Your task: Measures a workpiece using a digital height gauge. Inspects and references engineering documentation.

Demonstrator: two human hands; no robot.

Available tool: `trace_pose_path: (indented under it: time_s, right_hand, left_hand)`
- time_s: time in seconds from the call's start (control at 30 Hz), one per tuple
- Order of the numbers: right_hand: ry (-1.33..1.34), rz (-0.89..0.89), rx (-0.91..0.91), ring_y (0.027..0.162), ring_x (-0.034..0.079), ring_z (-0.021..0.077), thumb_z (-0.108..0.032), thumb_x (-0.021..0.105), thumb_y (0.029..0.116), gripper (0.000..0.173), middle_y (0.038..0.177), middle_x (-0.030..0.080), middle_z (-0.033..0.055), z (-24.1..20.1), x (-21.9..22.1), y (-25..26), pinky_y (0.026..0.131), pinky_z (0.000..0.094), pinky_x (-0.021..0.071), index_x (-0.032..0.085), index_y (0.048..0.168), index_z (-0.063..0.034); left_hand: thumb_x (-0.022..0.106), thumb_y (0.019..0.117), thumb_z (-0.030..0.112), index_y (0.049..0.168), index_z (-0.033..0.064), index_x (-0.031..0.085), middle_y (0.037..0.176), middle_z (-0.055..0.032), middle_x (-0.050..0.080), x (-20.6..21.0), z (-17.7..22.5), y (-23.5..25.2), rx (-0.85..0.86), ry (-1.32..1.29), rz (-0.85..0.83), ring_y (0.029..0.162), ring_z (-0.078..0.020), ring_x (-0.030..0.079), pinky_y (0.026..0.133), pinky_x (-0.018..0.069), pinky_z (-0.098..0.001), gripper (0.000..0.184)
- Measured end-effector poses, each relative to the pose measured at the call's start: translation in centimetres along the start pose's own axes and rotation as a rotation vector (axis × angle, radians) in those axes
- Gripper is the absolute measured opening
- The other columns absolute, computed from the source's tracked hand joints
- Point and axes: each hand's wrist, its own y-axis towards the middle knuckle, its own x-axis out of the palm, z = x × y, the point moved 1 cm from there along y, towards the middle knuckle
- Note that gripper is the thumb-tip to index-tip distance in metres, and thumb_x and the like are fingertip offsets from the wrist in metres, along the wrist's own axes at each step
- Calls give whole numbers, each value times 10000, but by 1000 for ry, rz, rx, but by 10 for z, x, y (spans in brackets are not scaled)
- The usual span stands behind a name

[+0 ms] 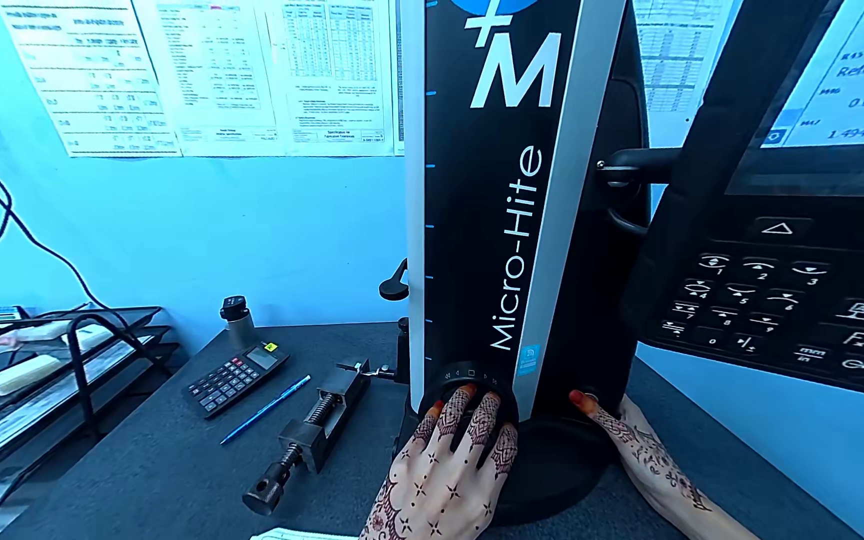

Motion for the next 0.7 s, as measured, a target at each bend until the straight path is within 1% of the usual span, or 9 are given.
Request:
trace_pose_path:
  time_s: [0.07, 0.13, 0.27, 0.33, 0.4, 0.47, 0.5, 0.6, 0.7]
  right_hand:
    - [17, -3, -7, 1081, 616, -43, -357, 683, 930, 592, 1194, 665, 4, 2, -1, 0, 954, 146, 481, 491, 1374, -16]
    - [30, 0, 3, 1069, 615, -44, -328, 685, 935, 560, 1181, 666, 3, 0, 0, 0, 946, 146, 480, 500, 1359, -14]
    - [40, -2, -13, 1082, 629, -39, -376, 708, 909, 612, 1189, 680, -14, 8, -2, 3, 955, 155, 496, 504, 1374, -33]
    - [37, 2, -17, 1078, 615, -62, -352, 701, 913, 601, 1184, 666, -18, 2, 0, 1, 948, 136, 484, 489, 1372, -28]
    - [44, -5, -21, 1102, 618, -33, -352, 696, 922, 619, 1217, 665, 14, 6, -2, 4, 962, 158, 487, 477, 1392, -13]
    - [65, -5, -74, 1144, 644, 52, -505, 743, 864, 760, 1243, 674, 28, 35, -8, 15, 992, 225, 522, 479, 1409, -46]
    - [84, 0, -94, 1146, 655, 86, -549, 763, 839, 798, 1235, 681, 34, 45, -10, 19, 993, 254, 538, 488, 1401, -54]
    - [88, 18, -57, 1124, 647, 76, -489, 789, 831, 726, 1198, 681, 41, 25, -5, 13, 982, 254, 522, 535, 1337, -34]
    - [109, 12, -73, 1121, 634, 71, -457, 793, 841, 733, 1199, 666, 59, 19, -2, 12, 996, 241, 505, 511, 1332, 7]
  left_hand:
    - [513, 987, 115, 1172, 230, 710, 1262, -51, 713, 0, 0, 0, 6, 7, -1, 1171, -278, 679, 870, 574, -383, 294]
    - [509, 991, 121, 1166, 237, 711, 1254, -45, 719, -2, -1, 1, 11, 14, 4, 1151, -275, 688, 835, 578, -369, 291]
    - [519, 974, 138, 1125, 263, 738, 1169, -33, 749, -5, -3, 5, -26, 60, 43, 1000, -270, 723, 632, 553, -304, 294]
    - [531, 959, 135, 1140, 265, 739, 1166, -43, 747, -7, -4, 6, -46, 74, 31, 956, -278, 721, 582, 531, -304, 305]
    - [533, 965, 146, 1134, 267, 737, 1177, -38, 747, -6, -3, 6, -43, 66, 33, 985, -272, 723, 636, 555, -312, 291]
    - [523, 987, 138, 1169, 255, 725, 1224, -35, 734, -4, -2, 3, -16, 36, 17, 1090, -282, 708, 797, 584, -372, 296]
    - [509, 1002, 130, 1193, 249, 708, 1257, -35, 720, -2, -1, 1, -2, 25, 3, 1142, -288, 690, 864, 575, -406, 301]
    - [524, 1001, 146, 1212, 242, 696, 1284, -50, 704, -3, -1, 2, 5, -2, -27, 1184, -292, 677, 927, 558, -472, 289]
    - [567, 1003, 331, 1253, 229, 686, 1326, -74, 683, -24, -11, 13, -30, -89, -66, 1220, -297, 657, 982, 535, -479, 295]
